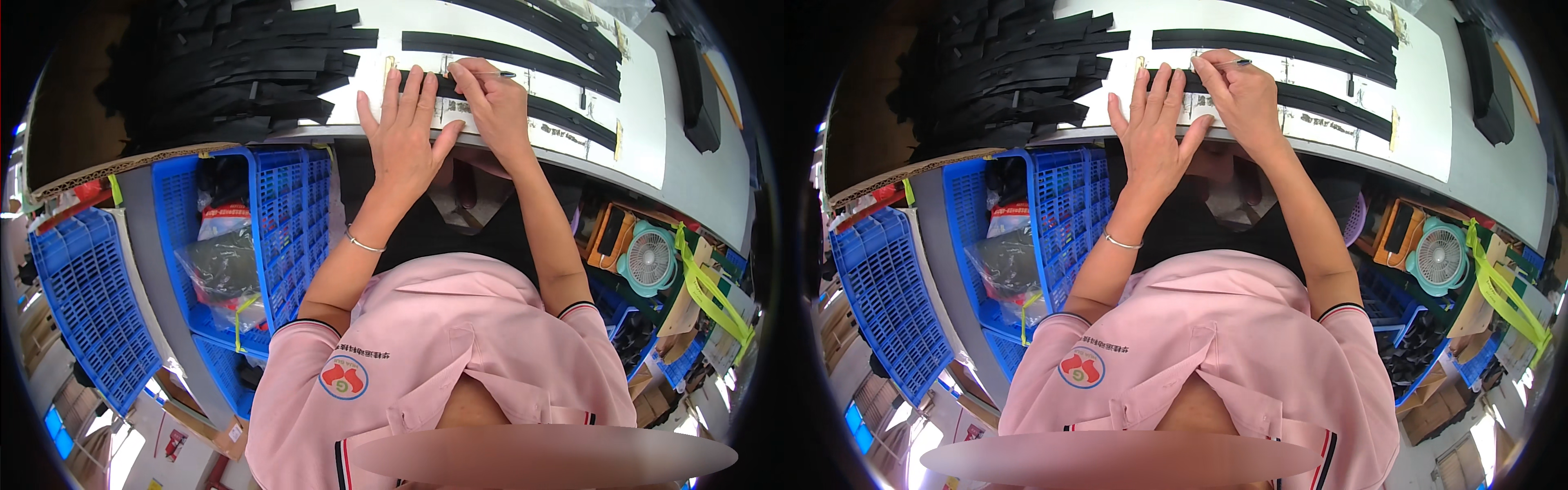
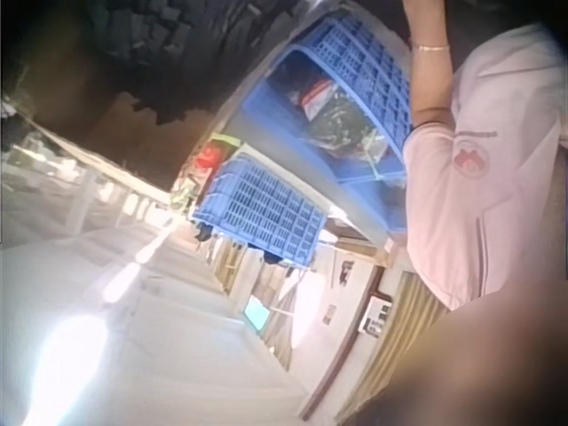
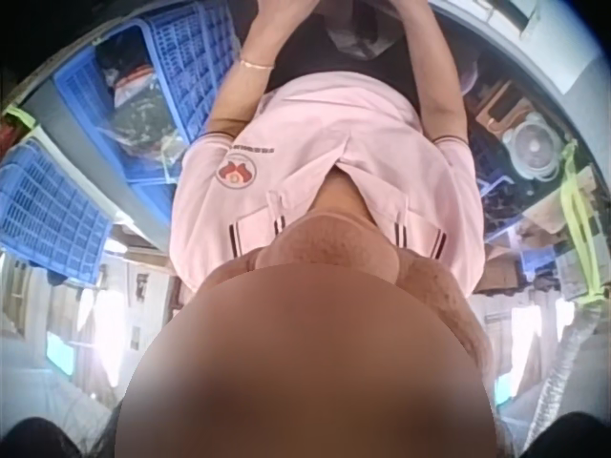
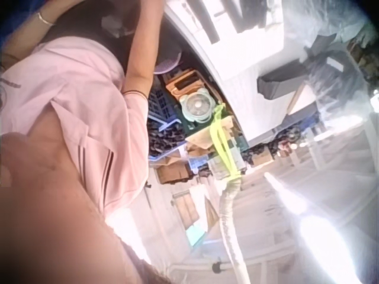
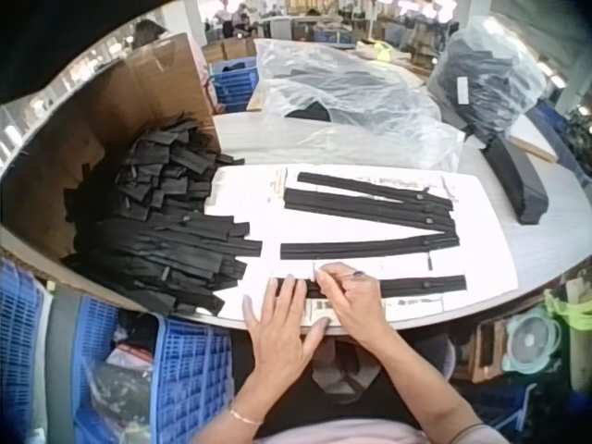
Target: The person is assembling black zipper components on a white workbench.
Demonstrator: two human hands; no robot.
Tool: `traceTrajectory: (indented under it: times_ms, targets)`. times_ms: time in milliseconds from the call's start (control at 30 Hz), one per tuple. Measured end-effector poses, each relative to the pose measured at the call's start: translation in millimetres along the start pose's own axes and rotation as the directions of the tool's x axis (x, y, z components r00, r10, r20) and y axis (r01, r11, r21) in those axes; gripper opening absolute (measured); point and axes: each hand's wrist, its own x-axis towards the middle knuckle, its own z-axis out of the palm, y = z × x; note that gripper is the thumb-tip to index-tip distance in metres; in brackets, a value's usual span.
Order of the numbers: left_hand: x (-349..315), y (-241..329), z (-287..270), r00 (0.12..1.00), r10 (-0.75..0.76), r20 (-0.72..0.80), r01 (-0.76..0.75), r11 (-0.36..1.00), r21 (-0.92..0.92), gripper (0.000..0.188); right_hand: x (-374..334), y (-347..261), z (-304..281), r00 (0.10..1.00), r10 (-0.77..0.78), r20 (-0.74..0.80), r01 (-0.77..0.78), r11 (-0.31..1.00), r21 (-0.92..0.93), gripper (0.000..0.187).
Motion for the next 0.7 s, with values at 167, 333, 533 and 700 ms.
traceTrajectory:
  times_ms: [167,333,533,700]
  targets:
    - [0,1,0,1.0,0.001,0.004,-0.001,1.0,0.0,0.066,-2,-2,6,0.996,-0.061,-0.066,0.058,0.998,-0.039,0.023]
    - [-1,1,0,1.0,-0.003,0.006,0.003,1.0,0.014,0.066,-5,-4,-3,1.0,-0.007,-0.026,0.009,0.996,0.091,0.022]
    - [-1,2,1,1.0,-0.001,0.012,0.001,1.0,0.016,0.066,-6,3,-6,0.995,0.019,0.102,-0.027,0.997,0.077,0.024]
    - [0,3,1,0.999,-0.006,0.033,0.006,1.0,0.02,0.065,-5,-6,-12,0.984,-0.017,0.176,0.01,0.999,0.038,0.021]
